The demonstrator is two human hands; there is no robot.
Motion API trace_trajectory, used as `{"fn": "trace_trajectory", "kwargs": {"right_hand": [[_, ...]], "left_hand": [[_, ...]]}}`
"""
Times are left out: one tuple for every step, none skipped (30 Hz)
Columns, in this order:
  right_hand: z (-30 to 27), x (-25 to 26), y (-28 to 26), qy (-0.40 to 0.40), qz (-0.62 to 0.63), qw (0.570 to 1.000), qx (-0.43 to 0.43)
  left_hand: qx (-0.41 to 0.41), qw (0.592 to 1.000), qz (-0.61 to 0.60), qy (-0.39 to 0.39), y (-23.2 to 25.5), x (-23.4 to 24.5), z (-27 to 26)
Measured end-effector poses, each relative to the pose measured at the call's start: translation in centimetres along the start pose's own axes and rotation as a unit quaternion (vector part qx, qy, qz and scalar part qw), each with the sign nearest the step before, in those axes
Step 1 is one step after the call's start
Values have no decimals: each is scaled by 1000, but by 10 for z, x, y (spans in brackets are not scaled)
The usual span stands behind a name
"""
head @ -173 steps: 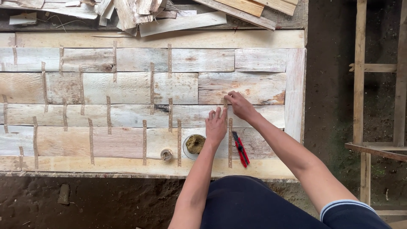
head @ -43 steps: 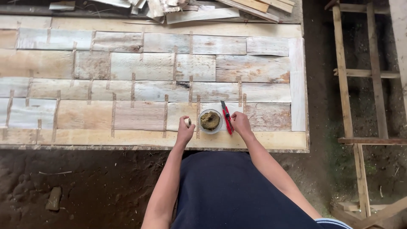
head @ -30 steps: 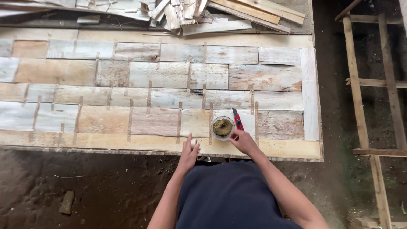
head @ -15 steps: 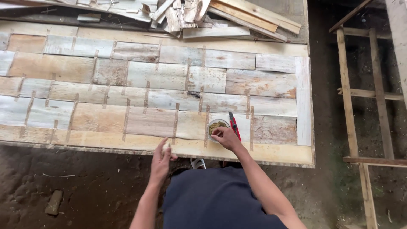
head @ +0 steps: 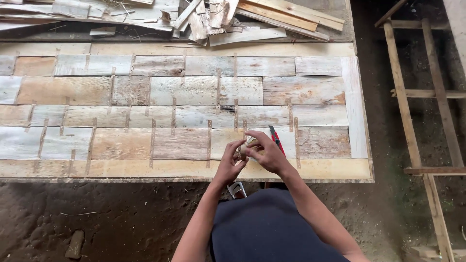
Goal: Applying wood filler and thin wooden strips to fill gaps in a decorative wooden panel
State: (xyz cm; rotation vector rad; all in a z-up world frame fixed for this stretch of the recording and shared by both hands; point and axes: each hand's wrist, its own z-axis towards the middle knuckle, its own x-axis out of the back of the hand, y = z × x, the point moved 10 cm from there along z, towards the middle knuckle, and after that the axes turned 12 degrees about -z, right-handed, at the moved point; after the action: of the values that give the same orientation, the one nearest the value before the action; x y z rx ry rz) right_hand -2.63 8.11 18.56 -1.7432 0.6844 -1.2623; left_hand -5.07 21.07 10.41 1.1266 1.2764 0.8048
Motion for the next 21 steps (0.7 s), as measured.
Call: {"fn": "trace_trajectory", "kwargs": {"right_hand": [[-1,0,1,2,1,1000,-3],[-2,-1,-2,3,-38,999,13],[-4,-3,-5,1,-76,997,29],[-7,-3,-7,2,-75,997,26],[-8,-3,-10,-1,-83,996,28],[-9,-3,-14,-3,-91,995,31],[-8,-6,-14,-2,-90,995,31],[-8,-8,-13,4,-79,996,30],[-10,-10,-11,9,-67,997,27],[-8,-12,-7,9,-66,997,25],[-8,-13,-4,17,-60,998,28],[-8,-15,-2,24,-54,998,30],[-7,-16,4,25,-54,998,30],[-7,-18,9,25,-51,998,34],[-6,-20,13,24,-47,998,37],[-6,-21,13,24,-47,998,38],[-6,-21,13,31,-43,998,40],[-7,-21,13,38,-38,998,41],[-7,-22,12,40,-40,997,43],[-8,-23,15,41,-23,998,32],[-8,-22,16,44,-7,999,22]], "left_hand": [[2,1000,0,-3,2,-1,1],[-13,1000,12,-6,8,-3,2],[-28,999,24,-8,13,-3,2],[-25,999,24,-10,13,-5,-2],[-21,1000,16,-2,14,-4,-4],[-18,1000,8,5,15,-3,-6],[-18,1000,9,4,16,-2,-6],[-14,1000,16,5,16,0,-5],[-8,1000,21,6,15,1,-7],[-6,1000,21,6,7,5,-5],[7,1000,29,7,-4,10,-5],[21,999,37,8,-14,15,-4],[20,999,36,7,-12,16,-5],[30,999,37,11,-11,17,-6],[40,998,39,16,-11,19,-7],[39,998,39,15,-12,22,-8],[44,998,46,21,-15,25,-10],[49,997,53,26,-18,29,-12],[46,997,53,24,-16,30,-14],[65,996,57,27,-18,31,-18],[83,994,62,29,-19,32,-19]]}}
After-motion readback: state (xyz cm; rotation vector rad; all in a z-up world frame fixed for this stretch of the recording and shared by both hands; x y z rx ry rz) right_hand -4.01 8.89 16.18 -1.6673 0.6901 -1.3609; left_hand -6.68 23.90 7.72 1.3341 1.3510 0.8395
